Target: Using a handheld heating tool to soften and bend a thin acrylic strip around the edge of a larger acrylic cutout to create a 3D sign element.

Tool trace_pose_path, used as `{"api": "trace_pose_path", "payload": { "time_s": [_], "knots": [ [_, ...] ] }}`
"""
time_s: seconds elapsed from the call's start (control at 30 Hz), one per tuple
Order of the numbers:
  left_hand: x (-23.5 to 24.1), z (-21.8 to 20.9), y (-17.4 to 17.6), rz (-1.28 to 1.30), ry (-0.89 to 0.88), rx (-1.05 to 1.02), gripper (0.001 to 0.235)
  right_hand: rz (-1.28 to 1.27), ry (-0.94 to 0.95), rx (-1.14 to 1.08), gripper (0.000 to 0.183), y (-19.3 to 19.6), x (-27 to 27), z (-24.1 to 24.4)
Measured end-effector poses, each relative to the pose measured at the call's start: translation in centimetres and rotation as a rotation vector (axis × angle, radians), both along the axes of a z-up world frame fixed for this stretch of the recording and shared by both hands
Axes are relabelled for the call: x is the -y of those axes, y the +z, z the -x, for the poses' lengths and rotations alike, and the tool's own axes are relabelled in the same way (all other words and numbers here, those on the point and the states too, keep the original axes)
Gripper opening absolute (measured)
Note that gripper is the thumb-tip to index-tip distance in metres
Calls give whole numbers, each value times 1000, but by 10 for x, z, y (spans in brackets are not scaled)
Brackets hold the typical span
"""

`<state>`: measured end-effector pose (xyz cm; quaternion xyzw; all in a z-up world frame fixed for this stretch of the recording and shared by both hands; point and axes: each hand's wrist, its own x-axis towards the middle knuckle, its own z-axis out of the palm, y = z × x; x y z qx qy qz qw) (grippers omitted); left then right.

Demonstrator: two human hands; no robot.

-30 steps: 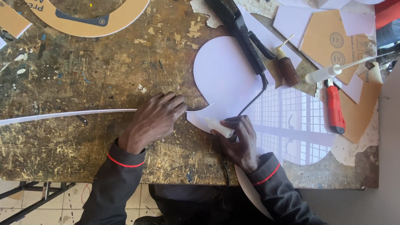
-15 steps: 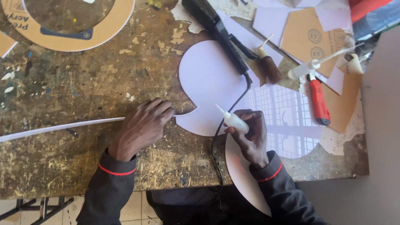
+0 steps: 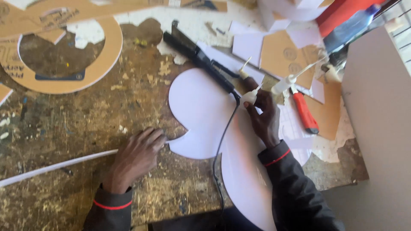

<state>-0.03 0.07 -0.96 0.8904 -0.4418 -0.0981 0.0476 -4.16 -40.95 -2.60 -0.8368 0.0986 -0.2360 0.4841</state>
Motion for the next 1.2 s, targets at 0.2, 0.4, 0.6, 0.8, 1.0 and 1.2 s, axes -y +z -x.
{"api": "trace_pose_path", "payload": {
  "time_s": [0.2, 0.4, 0.6, 0.8, 1.0, 1.2],
  "knots": [
    [3, -3, 18, -28, 7, -49, 38, 122, -99, -31, 45, -21, 24, -21],
    [-12, -2, -55, 75, 1, 52, 44, 330, -184, -22, 38, -22, 40, -39],
    [-10, 0, -42, 112, 1, 40, 35, 245, -231, -20, 42, -21, 37, -49],
    [4, -1, 16, -1, 50, -57, 36, 87, -89, 112, 46, -34, 38, -56],
    [-1, 0, -1, 66, 1, 39, 41, 272, -71, 104, 73, 26, -7, -13],
    [-1, 3, -12, 77, 47, -25, 47, 610, 128, -138, 67, -16, 1, 41]
  ]
}}
